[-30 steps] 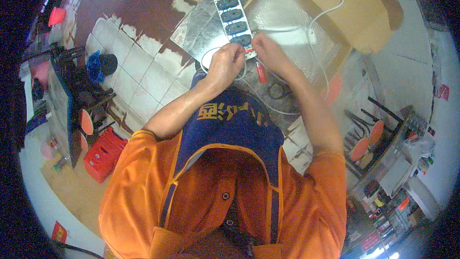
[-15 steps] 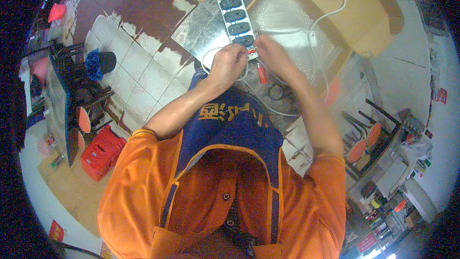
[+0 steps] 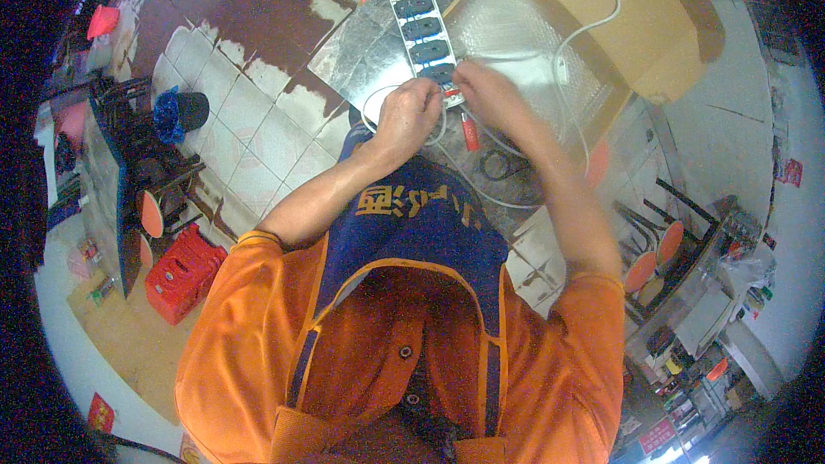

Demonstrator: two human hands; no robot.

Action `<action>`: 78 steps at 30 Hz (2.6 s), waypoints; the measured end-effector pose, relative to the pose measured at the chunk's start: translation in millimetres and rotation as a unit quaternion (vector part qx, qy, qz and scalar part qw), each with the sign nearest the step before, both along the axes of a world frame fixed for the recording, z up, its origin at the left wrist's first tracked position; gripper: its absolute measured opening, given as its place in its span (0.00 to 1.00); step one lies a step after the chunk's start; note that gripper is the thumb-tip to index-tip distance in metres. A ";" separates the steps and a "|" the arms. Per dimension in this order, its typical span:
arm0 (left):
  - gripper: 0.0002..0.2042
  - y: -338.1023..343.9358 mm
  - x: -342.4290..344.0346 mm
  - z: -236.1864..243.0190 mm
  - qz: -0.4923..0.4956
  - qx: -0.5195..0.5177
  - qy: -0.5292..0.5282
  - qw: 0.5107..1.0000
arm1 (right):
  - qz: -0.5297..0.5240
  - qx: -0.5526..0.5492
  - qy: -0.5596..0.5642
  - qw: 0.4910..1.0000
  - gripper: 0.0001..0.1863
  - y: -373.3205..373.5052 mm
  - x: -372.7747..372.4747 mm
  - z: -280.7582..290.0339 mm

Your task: The person repairs a white power strip cord by stripping the outer sheath, twisting the internal wires, and wrapping the connection with black electrical tape. The person uses a red-handled tool to strip the cord and then secures the taped joint.

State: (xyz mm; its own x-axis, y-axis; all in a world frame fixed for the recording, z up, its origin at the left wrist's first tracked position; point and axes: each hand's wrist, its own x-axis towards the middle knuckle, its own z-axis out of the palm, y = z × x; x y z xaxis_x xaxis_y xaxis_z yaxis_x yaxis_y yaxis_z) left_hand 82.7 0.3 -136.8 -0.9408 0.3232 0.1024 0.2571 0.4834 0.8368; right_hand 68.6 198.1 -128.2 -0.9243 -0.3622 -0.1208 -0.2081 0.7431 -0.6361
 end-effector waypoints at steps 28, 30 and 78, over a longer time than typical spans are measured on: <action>0.04 2.1 0.1 -5.3 -0.010 -0.017 0.011 1.000 | -0.041 0.006 -0.057 0.998 0.07 -2.8 -3.3 2.5; 0.04 1.4 0.8 -1.8 -0.016 -0.024 -0.006 1.000 | -0.070 -0.002 -0.075 0.995 0.04 -6.6 -3.0 5.3; 0.06 13.7 -7.6 -21.4 -0.044 0.004 0.000 0.999 | -0.052 0.005 0.103 0.993 0.06 -23.5 23.2 -3.2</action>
